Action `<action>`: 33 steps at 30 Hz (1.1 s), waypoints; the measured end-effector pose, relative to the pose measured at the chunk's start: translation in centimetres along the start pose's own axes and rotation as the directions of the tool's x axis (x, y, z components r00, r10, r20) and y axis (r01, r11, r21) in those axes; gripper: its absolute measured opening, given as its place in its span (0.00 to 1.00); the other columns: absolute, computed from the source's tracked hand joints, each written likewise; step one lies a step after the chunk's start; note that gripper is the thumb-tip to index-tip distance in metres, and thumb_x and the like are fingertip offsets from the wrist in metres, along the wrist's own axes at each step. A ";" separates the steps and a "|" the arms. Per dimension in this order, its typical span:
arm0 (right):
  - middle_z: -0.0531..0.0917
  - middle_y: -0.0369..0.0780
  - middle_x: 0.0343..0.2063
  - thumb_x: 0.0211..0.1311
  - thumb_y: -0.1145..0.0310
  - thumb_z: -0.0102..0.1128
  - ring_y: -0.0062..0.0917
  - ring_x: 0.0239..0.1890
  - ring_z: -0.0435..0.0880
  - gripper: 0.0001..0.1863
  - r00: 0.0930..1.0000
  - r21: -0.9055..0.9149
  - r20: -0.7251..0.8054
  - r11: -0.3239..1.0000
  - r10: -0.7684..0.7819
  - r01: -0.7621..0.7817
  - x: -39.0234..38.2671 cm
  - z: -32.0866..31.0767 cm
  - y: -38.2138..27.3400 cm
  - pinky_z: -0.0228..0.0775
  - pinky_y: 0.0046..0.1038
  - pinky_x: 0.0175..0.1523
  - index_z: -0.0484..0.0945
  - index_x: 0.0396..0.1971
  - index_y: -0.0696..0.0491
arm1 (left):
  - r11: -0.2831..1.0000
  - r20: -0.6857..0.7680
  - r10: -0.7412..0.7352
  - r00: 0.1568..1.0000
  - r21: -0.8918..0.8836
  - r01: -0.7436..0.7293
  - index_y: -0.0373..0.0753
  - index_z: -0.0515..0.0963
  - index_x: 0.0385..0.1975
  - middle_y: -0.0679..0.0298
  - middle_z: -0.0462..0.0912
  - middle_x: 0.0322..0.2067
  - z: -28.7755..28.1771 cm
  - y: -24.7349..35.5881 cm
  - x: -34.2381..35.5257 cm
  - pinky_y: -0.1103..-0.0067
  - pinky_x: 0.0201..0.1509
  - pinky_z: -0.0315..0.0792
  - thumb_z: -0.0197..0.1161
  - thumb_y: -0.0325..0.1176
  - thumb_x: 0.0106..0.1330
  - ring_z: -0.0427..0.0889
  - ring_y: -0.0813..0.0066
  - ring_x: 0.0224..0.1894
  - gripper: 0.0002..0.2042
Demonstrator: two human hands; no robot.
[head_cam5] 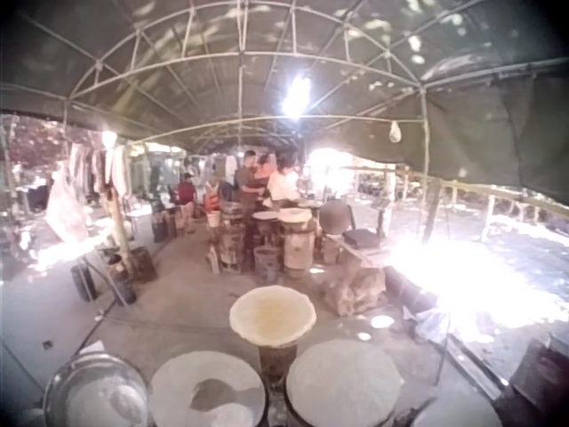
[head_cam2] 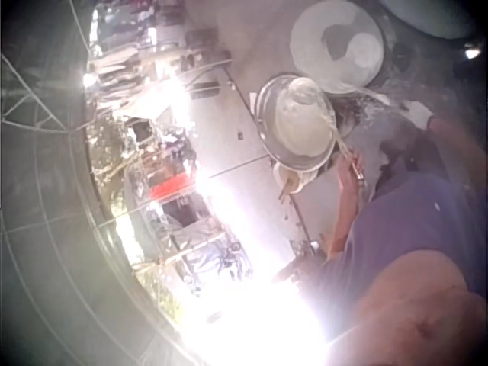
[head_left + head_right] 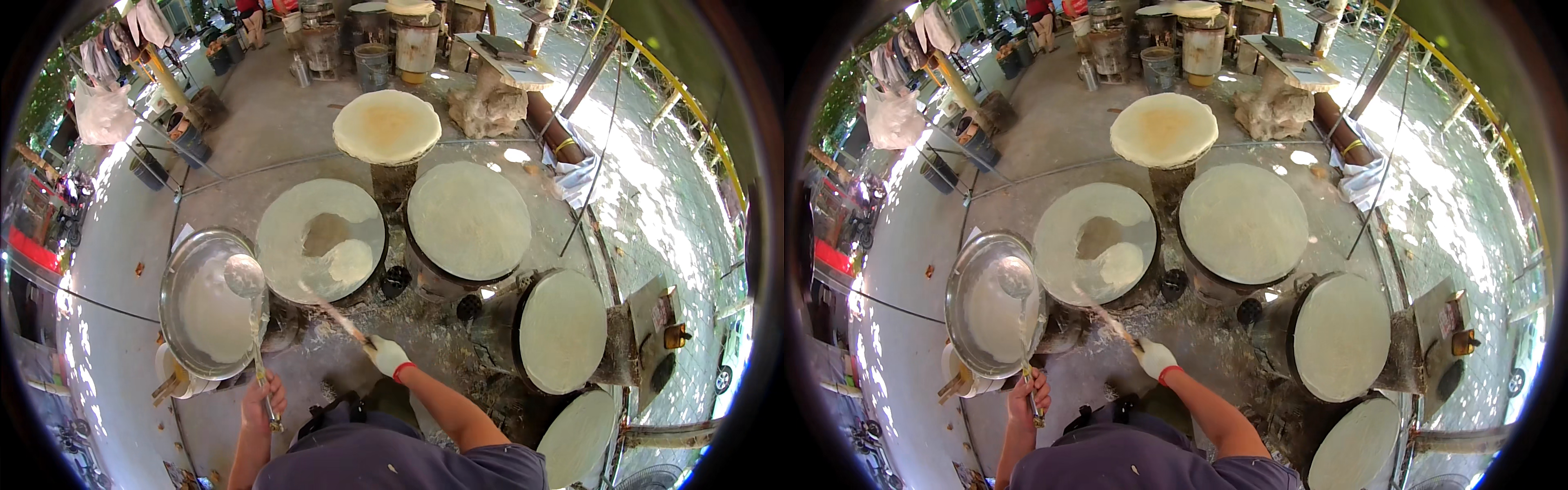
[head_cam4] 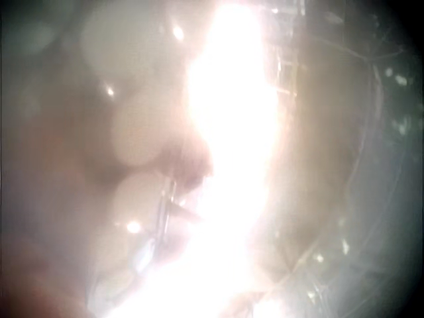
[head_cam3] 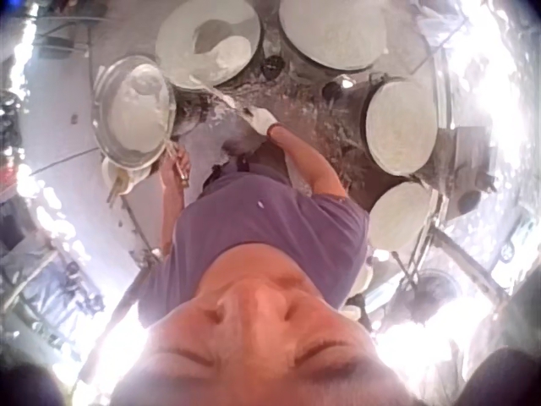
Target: The person scoops batter from a large metal basin and pours it onto several hot, round griddles. Using a wooden stick, they spread the batter into thin, circular crepes. The person flips the crepes to cook both sides and then removes the finished ones from the griddles.
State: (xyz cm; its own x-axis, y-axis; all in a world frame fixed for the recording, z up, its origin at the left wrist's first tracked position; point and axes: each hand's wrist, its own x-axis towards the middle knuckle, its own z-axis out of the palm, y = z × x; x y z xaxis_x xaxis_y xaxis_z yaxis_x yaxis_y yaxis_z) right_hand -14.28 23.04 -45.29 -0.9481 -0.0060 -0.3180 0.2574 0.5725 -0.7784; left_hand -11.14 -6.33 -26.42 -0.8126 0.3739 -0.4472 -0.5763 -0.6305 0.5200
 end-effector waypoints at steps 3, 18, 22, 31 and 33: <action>0.80 0.52 0.31 0.64 0.60 0.46 0.47 0.37 0.80 0.15 0.973 -0.130 -0.209 0.983 0.098 -0.127 3.2 -2.8 -0.5 0.71 0.42 0.40 0.73 0.40 0.55 | 1.000 0.013 -0.017 1.000 -0.026 0.017 0.40 0.68 0.39 0.66 0.66 0.27 -1.0 0.2 0.3 0.82 0.19 0.59 0.63 0.32 0.58 0.63 0.77 0.20 0.13; 0.79 0.40 0.48 0.65 0.68 0.48 0.23 0.48 0.75 0.21 0.863 0.683 -0.374 0.730 0.339 0.009 9.3 -0.4 -4.6 0.63 0.19 0.53 0.69 0.57 0.57 | 0.996 0.037 -0.060 0.997 -0.068 0.063 0.39 0.67 0.40 0.66 0.65 0.27 -5.4 5.1 1.3 0.84 0.19 0.59 0.59 0.29 0.59 0.61 0.80 0.19 0.11; 0.80 0.37 0.41 0.64 0.69 0.49 0.20 0.34 0.73 0.21 0.852 0.874 -0.170 0.476 0.494 -0.102 10.0 1.2 -8.5 0.67 0.22 0.42 0.70 0.56 0.57 | 0.997 -0.030 -0.078 0.997 -0.009 0.078 0.39 0.67 0.39 0.66 0.65 0.26 -6.3 6.8 1.9 0.84 0.19 0.59 0.58 0.28 0.59 0.61 0.80 0.20 0.10; 0.82 0.42 0.42 0.63 0.69 0.49 0.25 0.42 0.78 0.19 0.922 0.531 -0.329 0.847 0.207 -0.001 14.3 1.9 -3.6 0.66 0.23 0.49 0.73 0.51 0.61 | 0.981 0.001 -0.192 0.981 -0.016 0.192 0.38 0.67 0.38 0.65 0.66 0.27 -6.9 7.2 4.4 0.84 0.19 0.59 0.56 0.26 0.59 0.61 0.80 0.19 0.09; 0.80 0.51 0.43 0.61 0.66 0.48 0.38 0.47 0.79 0.19 0.944 0.352 -0.310 0.936 0.109 0.007 12.5 -4.0 -8.8 0.68 0.29 0.50 0.74 0.49 0.60 | 0.984 -0.001 -0.176 0.984 -0.009 0.176 0.38 0.67 0.38 0.64 0.67 0.27 -6.8 6.9 4.4 0.84 0.18 0.59 0.55 0.26 0.60 0.61 0.80 0.19 0.08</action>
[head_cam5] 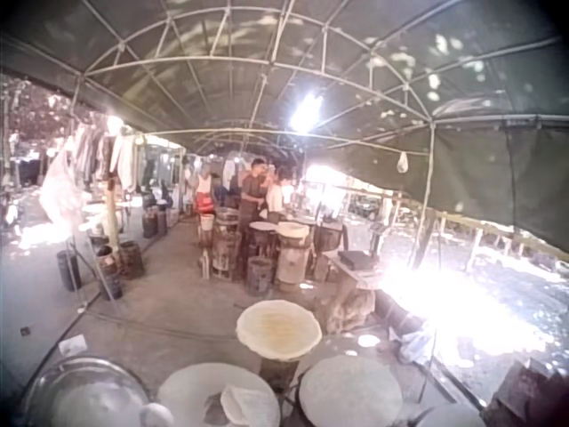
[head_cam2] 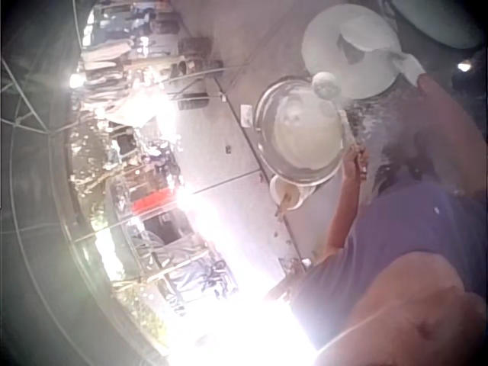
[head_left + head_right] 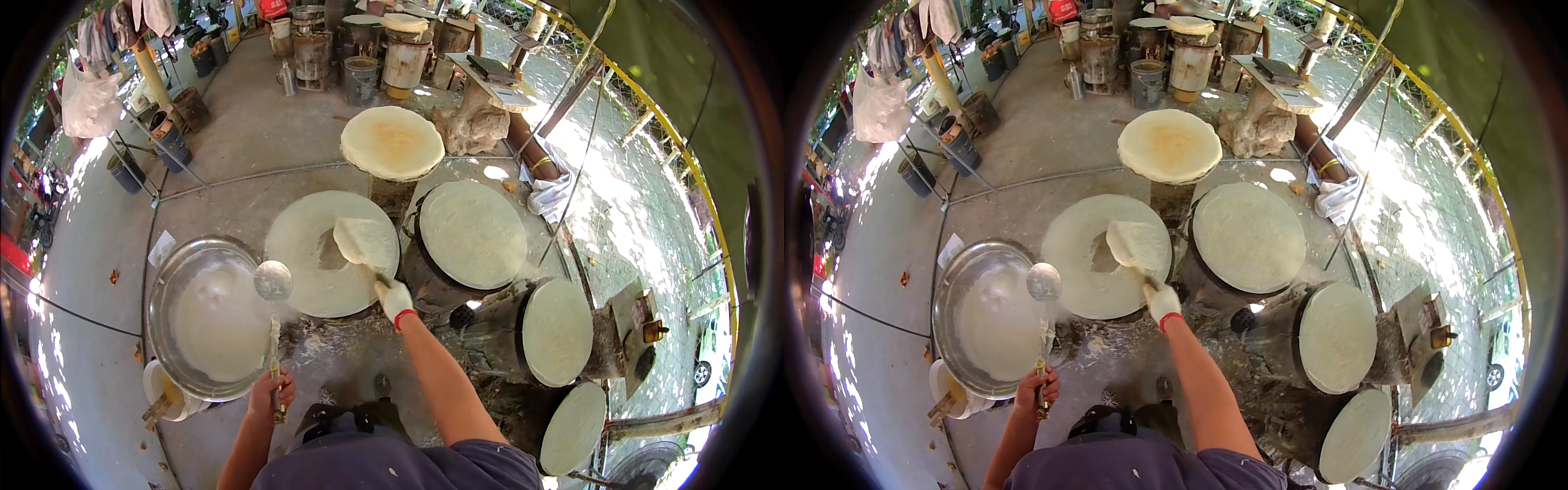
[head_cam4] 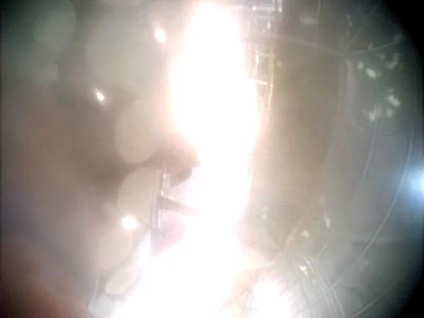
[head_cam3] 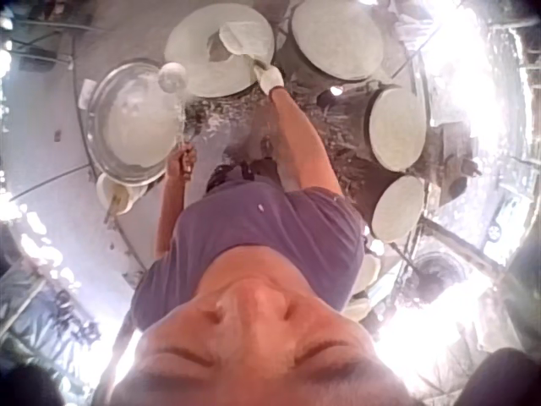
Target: The person scoops batter from a large metal basin and pours it onto several hot, round griddles. Using a wooden stick, they spread the batter into thin, circular crepes. The person flips the crepes to cook both sides and then removes the finished ones from the griddles.
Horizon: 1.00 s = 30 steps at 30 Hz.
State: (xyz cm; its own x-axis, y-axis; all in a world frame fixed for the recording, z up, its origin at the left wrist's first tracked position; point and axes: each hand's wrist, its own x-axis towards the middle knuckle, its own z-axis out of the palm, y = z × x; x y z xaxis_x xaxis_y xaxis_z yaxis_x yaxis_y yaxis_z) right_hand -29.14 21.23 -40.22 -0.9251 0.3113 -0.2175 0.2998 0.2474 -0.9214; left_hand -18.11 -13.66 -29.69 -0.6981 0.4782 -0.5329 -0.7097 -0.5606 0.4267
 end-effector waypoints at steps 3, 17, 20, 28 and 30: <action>0.81 0.49 0.42 0.60 0.66 0.48 0.33 0.43 0.81 0.19 0.935 0.169 -0.332 0.983 0.121 -0.068 0.6 -1.0 3.3 0.68 0.27 0.48 0.75 0.49 0.57 | 1.000 -0.031 -0.014 0.999 0.008 0.015 0.39 0.68 0.38 0.63 0.68 0.27 1.5 -0.7 0.7 0.84 0.18 0.59 0.54 0.25 0.60 0.62 0.80 0.18 0.07; 0.76 0.35 0.23 0.62 0.61 0.55 0.18 0.20 0.67 0.21 0.820 0.138 0.434 0.872 0.373 -0.470 3.3 -2.4 1.3 0.57 0.24 0.24 0.74 0.48 0.61 | 0.999 -0.295 -0.030 0.955 0.022 0.038 0.40 0.65 0.30 0.66 0.66 0.21 4.3 -5.7 1.0 0.83 0.16 0.56 0.51 0.30 0.64 0.61 0.81 0.14 0.03; 0.80 0.38 0.26 0.60 0.62 0.54 0.18 0.22 0.70 0.19 0.799 0.033 0.304 0.832 0.519 -0.553 7.4 -3.1 0.0 0.61 0.24 0.27 0.77 0.41 0.64 | 0.991 -0.312 -0.031 0.950 0.116 0.070 0.40 0.63 0.26 0.68 0.65 0.18 3.2 -5.5 2.0 0.84 0.14 0.55 0.51 0.32 0.64 0.60 0.82 0.13 0.07; 0.71 0.32 0.16 0.63 0.55 0.51 0.16 0.09 0.59 0.14 0.748 0.202 0.510 0.786 0.425 -0.585 -2.5 -6.0 0.7 0.50 0.21 0.13 0.73 0.36 0.50 | 0.773 -0.379 0.186 0.907 0.626 0.102 0.39 0.63 0.24 0.65 0.64 0.12 4.3 -3.5 8.0 0.78 0.12 0.57 0.53 0.33 0.62 0.64 0.77 0.10 0.09; 0.71 0.31 0.16 0.64 0.55 0.49 0.15 0.09 0.60 0.12 0.783 0.434 0.399 0.654 0.478 -0.620 -6.3 -5.4 3.1 0.49 0.21 0.14 0.72 0.36 0.48 | 0.700 -0.396 0.267 0.878 0.706 0.106 0.37 0.63 0.26 0.62 0.67 0.13 4.6 -3.9 9.9 0.77 0.12 0.59 0.53 0.32 0.61 0.66 0.74 0.10 0.08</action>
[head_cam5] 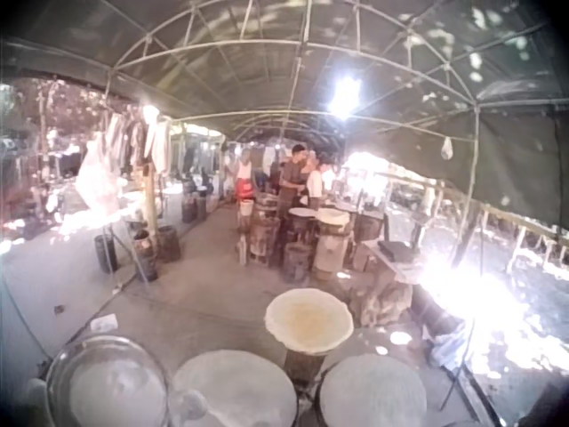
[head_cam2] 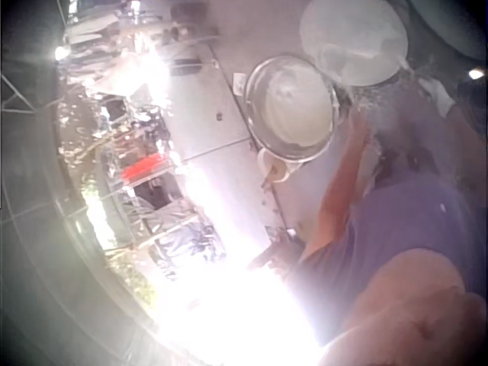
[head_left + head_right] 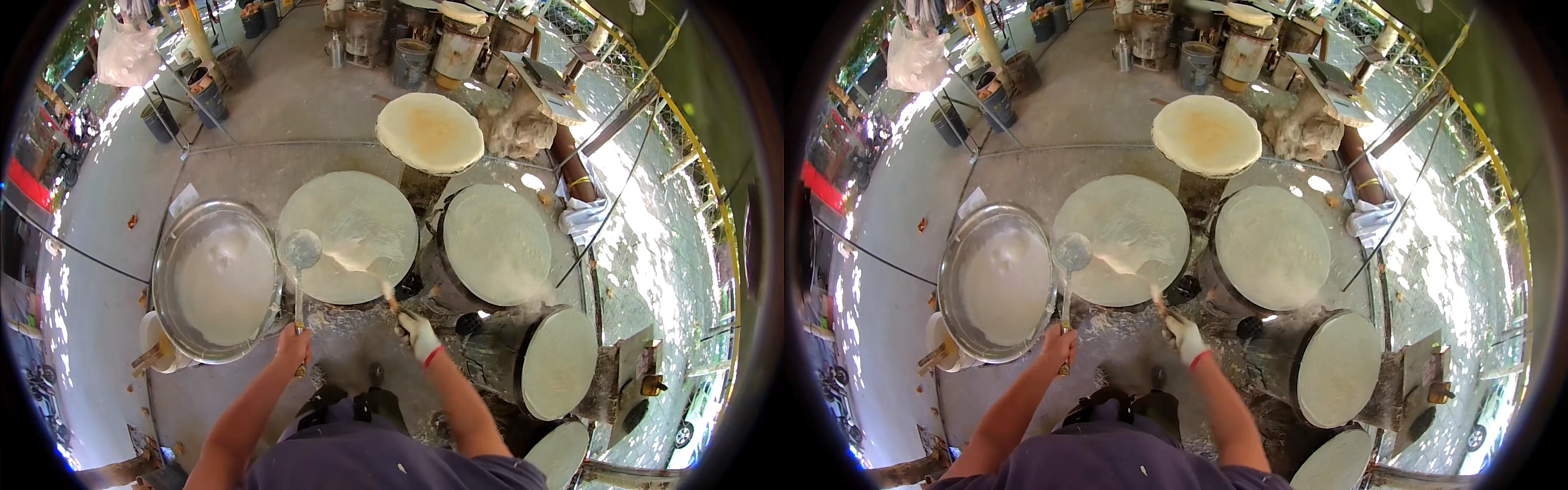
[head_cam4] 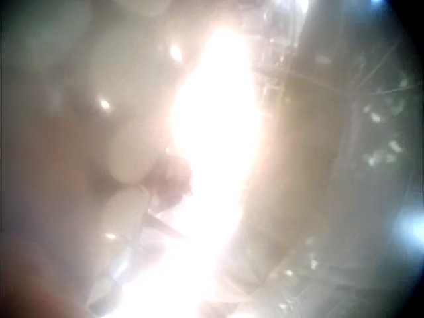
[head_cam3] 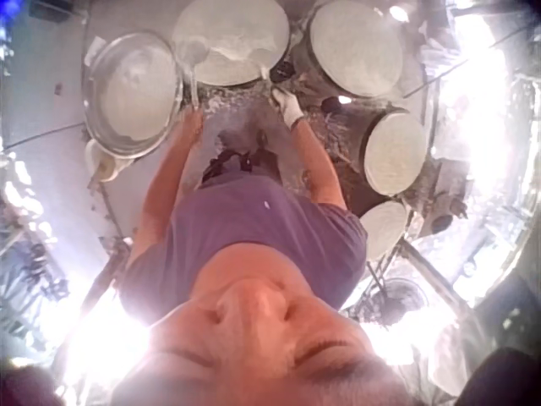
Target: The person scoops batter from a large metal basin and pours it onto several hot, round griddles. Using a wooden stick, they spread the batter into thin, circular crepes. The person flips the crepes to cook both sides and then removes the finished ones from the griddles.
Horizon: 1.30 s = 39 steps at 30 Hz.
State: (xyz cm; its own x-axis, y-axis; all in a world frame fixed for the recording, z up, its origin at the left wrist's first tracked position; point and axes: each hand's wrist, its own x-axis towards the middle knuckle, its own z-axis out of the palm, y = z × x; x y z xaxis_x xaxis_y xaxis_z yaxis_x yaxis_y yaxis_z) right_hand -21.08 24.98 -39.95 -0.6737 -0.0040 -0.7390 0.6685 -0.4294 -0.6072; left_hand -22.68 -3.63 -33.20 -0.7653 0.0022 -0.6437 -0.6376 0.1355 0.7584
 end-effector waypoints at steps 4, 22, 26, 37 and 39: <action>0.70 0.31 0.16 0.66 0.60 0.48 0.14 0.10 0.59 0.09 0.982 0.115 -0.169 0.991 0.087 -0.068 1.4 6.3 7.2 0.48 0.22 0.15 0.70 0.38 0.49 | 0.982 -0.185 0.094 0.978 0.180 -0.061 0.33 0.65 0.30 0.58 0.70 0.16 3.6 -2.7 2.1 0.74 0.12 0.61 0.54 0.31 0.61 0.70 0.70 0.12 0.08; 0.73 0.28 0.21 0.62 0.67 0.53 0.11 0.20 0.66 0.18 0.941 -0.079 -0.139 0.950 -0.310 0.302 2.1 3.7 3.4 0.59 0.17 0.24 0.75 0.50 0.57 | 0.729 0.402 -0.030 0.915 -0.618 0.295 0.40 0.63 0.24 0.70 0.62 0.17 -1.1 4.2 -5.9 0.86 0.14 0.55 0.50 0.31 0.67 0.60 0.86 0.15 0.09; 0.73 0.28 0.22 0.63 0.67 0.53 0.12 0.20 0.66 0.19 0.895 -0.101 -0.317 0.950 -0.312 0.296 3.0 -1.0 5.7 0.57 0.18 0.23 0.73 0.52 0.57 | 0.774 0.207 -0.061 0.976 -0.608 0.177 0.40 0.63 0.22 0.70 0.62 0.16 -1.9 2.4 -8.1 0.86 0.14 0.55 0.51 0.32 0.66 0.61 0.86 0.14 0.10; 0.68 0.31 0.13 0.61 0.59 0.58 0.16 0.08 0.62 0.11 0.976 -0.341 0.203 0.940 0.076 -0.003 -2.9 18.2 3.5 0.53 0.22 0.13 0.71 0.34 0.49 | 0.574 0.222 0.012 0.975 -0.800 0.175 0.40 0.63 0.21 0.71 0.60 0.16 -9.1 -0.8 -9.9 0.83 0.17 0.52 0.53 0.28 0.62 0.57 0.84 0.15 0.09; 0.74 0.34 0.17 0.63 0.57 0.56 0.17 0.10 0.65 0.18 0.886 -0.172 0.464 0.980 -0.008 0.100 -2.8 23.4 4.5 0.56 0.22 0.14 0.72 0.48 0.51 | 0.568 0.179 -0.002 0.984 -0.809 0.149 0.40 0.64 0.22 0.70 0.62 0.17 -10.6 -0.3 -9.8 0.82 0.17 0.54 0.54 0.27 0.62 0.59 0.83 0.15 0.08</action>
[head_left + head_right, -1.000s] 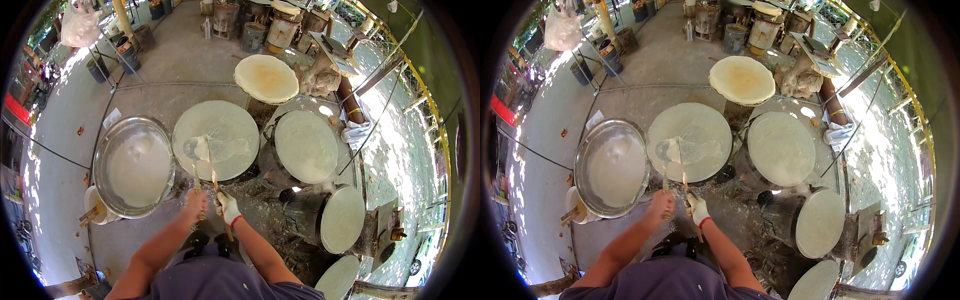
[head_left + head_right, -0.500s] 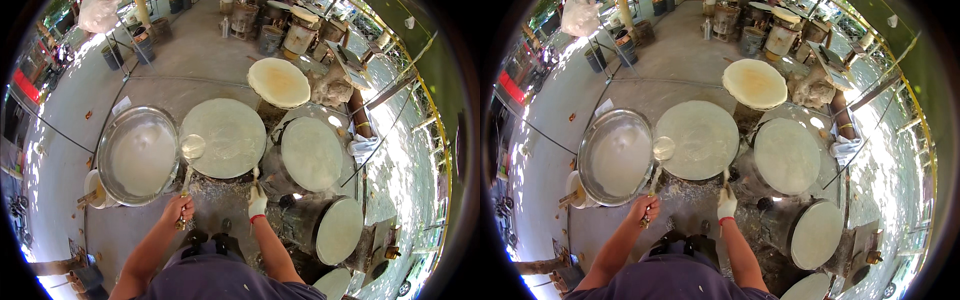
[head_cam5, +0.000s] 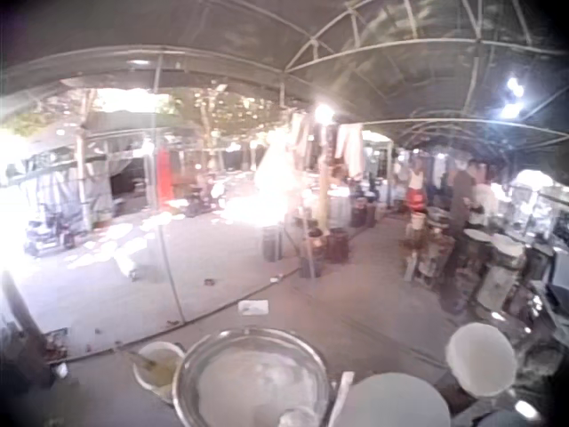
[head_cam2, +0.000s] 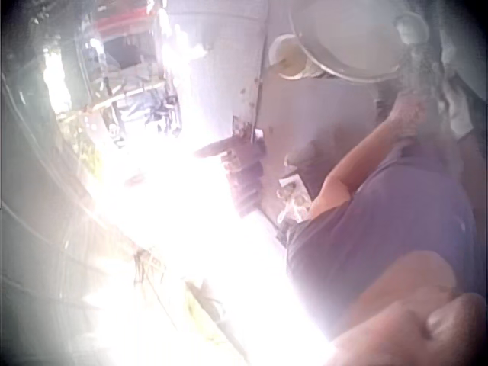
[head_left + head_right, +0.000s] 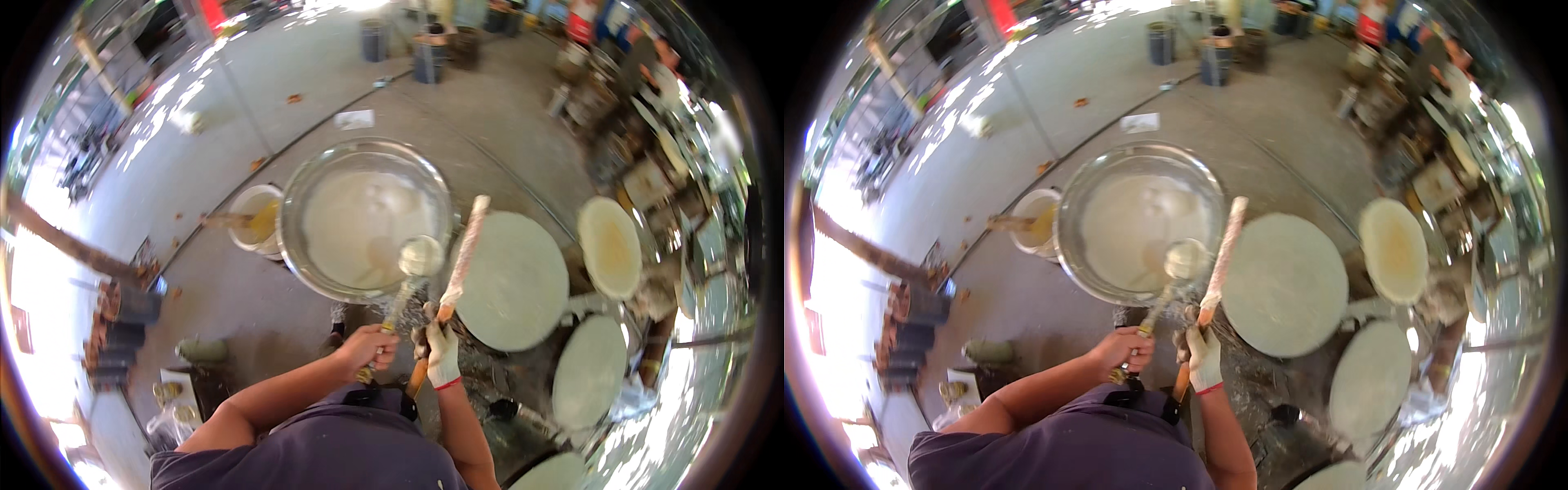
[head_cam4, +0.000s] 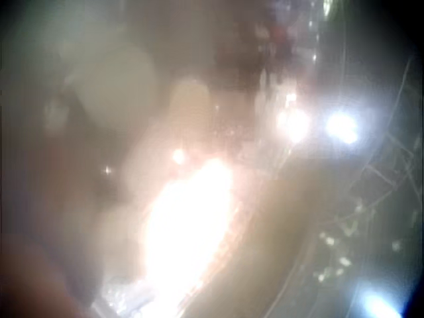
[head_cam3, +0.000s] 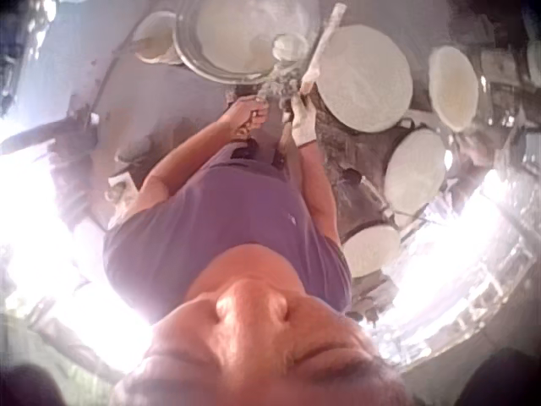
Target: The person scoops batter from a large metal basin and pours it onto several hot, round griddles. Using a wooden stick, they spread the batter into thin, circular crepes. The person flips the crepes to cook both sides and then removes the finished ones from the griddles.
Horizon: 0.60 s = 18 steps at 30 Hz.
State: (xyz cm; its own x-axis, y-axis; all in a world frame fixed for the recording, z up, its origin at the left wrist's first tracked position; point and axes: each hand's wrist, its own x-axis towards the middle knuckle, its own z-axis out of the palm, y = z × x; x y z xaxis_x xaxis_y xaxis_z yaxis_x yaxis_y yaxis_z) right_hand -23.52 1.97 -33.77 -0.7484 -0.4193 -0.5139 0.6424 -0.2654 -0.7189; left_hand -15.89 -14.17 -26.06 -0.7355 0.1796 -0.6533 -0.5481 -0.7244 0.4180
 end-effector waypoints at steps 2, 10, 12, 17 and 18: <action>0.79 0.37 0.25 0.66 0.61 0.50 0.16 0.12 0.67 0.21 0.999 -0.036 -0.038 0.999 0.033 -0.035 3.0 5.7 -0.7 0.59 0.20 0.16 0.68 0.57 0.51 | 0.995 -0.062 0.036 0.997 0.091 -0.030 0.39 0.65 0.25 0.69 0.63 0.17 -1.1 1.8 0.3 0.82 0.17 0.56 0.54 0.29 0.63 0.62 0.81 0.15 0.07; 0.75 0.37 0.19 0.56 0.81 0.50 0.14 0.09 0.65 0.07 0.976 -0.110 -0.218 0.993 0.018 -0.042 17.2 19.5 1.3 0.55 0.17 0.13 0.73 0.32 0.52 | 0.980 0.065 0.067 0.996 0.182 -0.078 0.36 0.72 0.46 0.62 0.77 0.36 -14.0 14.2 4.2 0.78 0.42 0.73 0.48 0.48 0.69 0.77 0.75 0.38 0.20; 0.75 0.35 0.19 0.54 0.79 0.50 0.16 0.14 0.69 0.07 0.983 -0.115 -0.184 0.993 0.005 -0.027 18.7 21.2 0.0 0.60 0.19 0.14 0.73 0.32 0.53 | 0.781 -0.173 0.464 0.869 0.542 -0.309 0.34 0.74 0.45 0.60 0.77 0.38 -20.0 18.2 5.9 0.77 0.45 0.72 0.52 0.44 0.68 0.77 0.70 0.41 0.18; 0.74 0.37 0.18 0.53 0.81 0.49 0.17 0.11 0.69 0.07 0.970 -0.067 -0.243 0.998 -0.006 -0.010 25.0 22.8 2.4 0.61 0.19 0.13 0.72 0.31 0.54 | 0.351 -0.429 0.818 0.383 0.900 0.259 0.38 0.68 0.53 0.54 0.67 0.56 -42.1 25.9 13.4 0.64 0.59 0.62 0.61 0.31 0.54 0.64 0.55 0.60 0.24; 0.74 0.37 0.18 0.53 0.82 0.48 0.18 0.10 0.69 0.08 0.960 -0.152 -0.276 0.988 -0.047 0.005 25.4 24.1 2.3 0.61 0.19 0.12 0.72 0.31 0.54 | 0.316 -0.441 0.816 0.374 0.882 0.350 0.39 0.65 0.56 0.55 0.64 0.58 -46.2 24.9 15.4 0.62 0.60 0.60 0.61 0.31 0.53 0.60 0.55 0.62 0.27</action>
State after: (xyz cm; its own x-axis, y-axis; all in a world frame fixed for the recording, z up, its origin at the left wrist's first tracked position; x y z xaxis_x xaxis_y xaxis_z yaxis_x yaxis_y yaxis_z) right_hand -37.05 -30.26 -37.19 -0.7942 -0.1504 -0.5888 0.6063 -0.1321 -0.7841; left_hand -22.54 -60.21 -54.88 -0.5466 -0.8174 -0.1819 -0.7820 0.4204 0.4602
